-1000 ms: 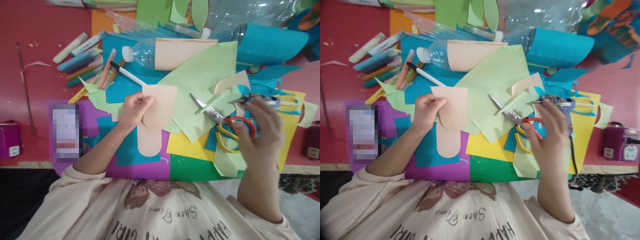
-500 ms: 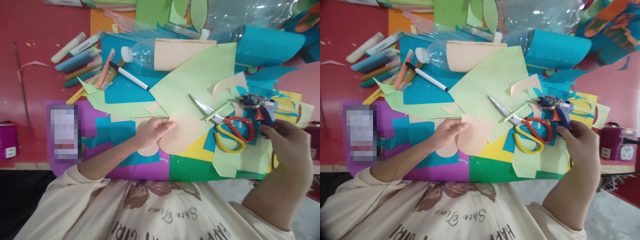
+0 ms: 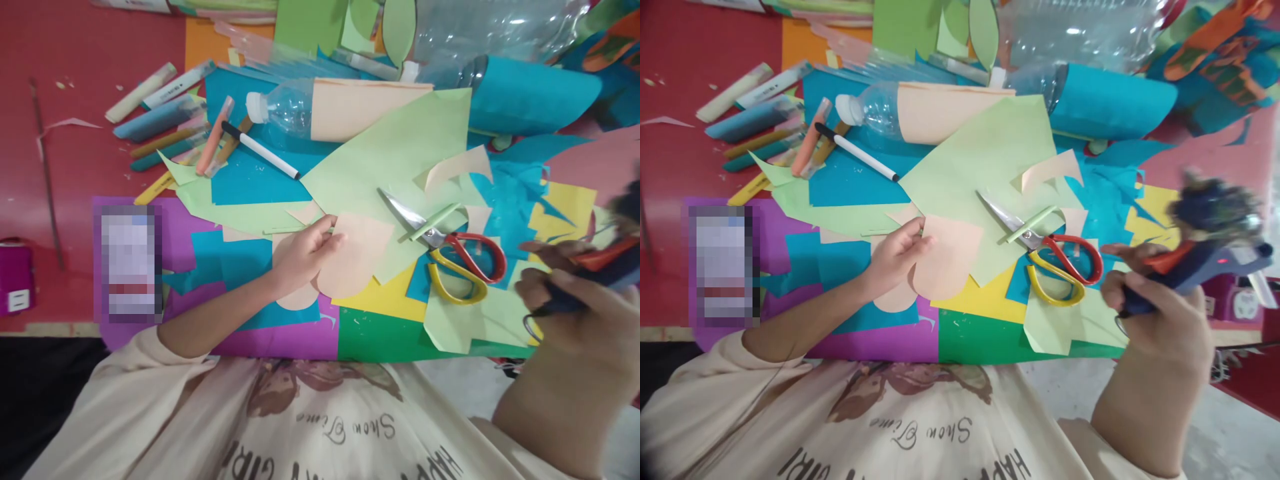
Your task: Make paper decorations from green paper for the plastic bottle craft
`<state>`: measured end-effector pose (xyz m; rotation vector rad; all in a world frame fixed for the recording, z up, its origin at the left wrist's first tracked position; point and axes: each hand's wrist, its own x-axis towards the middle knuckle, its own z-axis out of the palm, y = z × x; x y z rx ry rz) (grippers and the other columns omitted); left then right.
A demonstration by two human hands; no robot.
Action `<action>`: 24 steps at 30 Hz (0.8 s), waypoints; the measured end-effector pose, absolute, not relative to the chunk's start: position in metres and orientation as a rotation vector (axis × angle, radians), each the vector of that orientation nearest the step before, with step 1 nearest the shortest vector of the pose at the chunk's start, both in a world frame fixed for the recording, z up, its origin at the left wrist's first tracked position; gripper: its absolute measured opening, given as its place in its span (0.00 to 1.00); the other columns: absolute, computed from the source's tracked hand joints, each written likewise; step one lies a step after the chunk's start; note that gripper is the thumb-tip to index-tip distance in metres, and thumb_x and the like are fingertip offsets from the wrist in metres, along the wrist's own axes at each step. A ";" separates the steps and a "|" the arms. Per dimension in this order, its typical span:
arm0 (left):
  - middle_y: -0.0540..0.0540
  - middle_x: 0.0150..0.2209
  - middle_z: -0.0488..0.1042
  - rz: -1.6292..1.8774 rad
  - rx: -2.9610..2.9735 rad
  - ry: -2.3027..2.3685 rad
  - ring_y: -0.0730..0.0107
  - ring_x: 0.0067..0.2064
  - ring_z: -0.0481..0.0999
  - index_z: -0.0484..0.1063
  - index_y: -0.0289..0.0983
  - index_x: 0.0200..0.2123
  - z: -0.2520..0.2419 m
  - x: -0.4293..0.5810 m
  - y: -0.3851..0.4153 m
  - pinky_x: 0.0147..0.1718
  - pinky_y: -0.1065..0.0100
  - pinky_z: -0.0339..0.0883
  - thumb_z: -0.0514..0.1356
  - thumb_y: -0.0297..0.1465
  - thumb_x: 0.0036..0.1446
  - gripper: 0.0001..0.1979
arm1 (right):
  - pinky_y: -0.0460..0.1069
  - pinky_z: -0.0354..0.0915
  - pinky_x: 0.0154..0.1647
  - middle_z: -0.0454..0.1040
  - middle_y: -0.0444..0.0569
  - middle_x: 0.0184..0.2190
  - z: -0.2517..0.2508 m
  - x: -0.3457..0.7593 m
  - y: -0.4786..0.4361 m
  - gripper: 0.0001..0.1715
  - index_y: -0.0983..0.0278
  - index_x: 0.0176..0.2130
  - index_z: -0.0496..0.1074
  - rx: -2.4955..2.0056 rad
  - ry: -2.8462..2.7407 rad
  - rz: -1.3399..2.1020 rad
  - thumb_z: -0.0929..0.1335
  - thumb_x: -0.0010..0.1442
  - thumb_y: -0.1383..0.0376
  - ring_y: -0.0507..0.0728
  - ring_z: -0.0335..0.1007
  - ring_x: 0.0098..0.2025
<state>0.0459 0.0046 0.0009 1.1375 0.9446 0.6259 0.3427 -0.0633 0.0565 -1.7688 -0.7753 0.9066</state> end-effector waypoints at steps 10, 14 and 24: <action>0.53 0.22 0.61 0.617 1.351 1.085 0.74 0.25 0.62 0.63 0.38 0.27 0.000 0.047 0.004 0.24 0.72 0.54 0.50 0.45 0.61 0.18 | 0.48 0.57 0.15 0.74 0.46 0.26 0.042 0.270 -0.066 0.12 0.62 0.27 0.75 -1.433 -0.754 1.610 0.74 0.45 0.56 0.50 0.64 0.15; 0.55 0.20 0.54 0.635 1.359 1.084 0.76 0.23 0.57 0.59 0.38 0.25 0.002 0.048 0.004 0.22 0.72 0.50 0.49 0.44 0.61 0.18 | 0.47 0.60 0.17 0.75 0.46 0.27 0.033 0.254 -0.062 0.11 0.63 0.30 0.74 -1.420 -0.885 1.644 0.71 0.52 0.57 0.50 0.67 0.16; 0.54 0.21 0.55 0.580 1.355 1.111 0.76 0.24 0.57 0.59 0.38 0.26 0.005 0.047 0.004 0.22 0.72 0.50 0.48 0.43 0.60 0.16 | 0.48 0.61 0.22 0.70 0.43 0.17 0.024 0.237 -0.061 0.16 0.63 0.33 0.72 -1.475 -0.995 1.638 0.68 0.56 0.53 0.52 0.65 0.18</action>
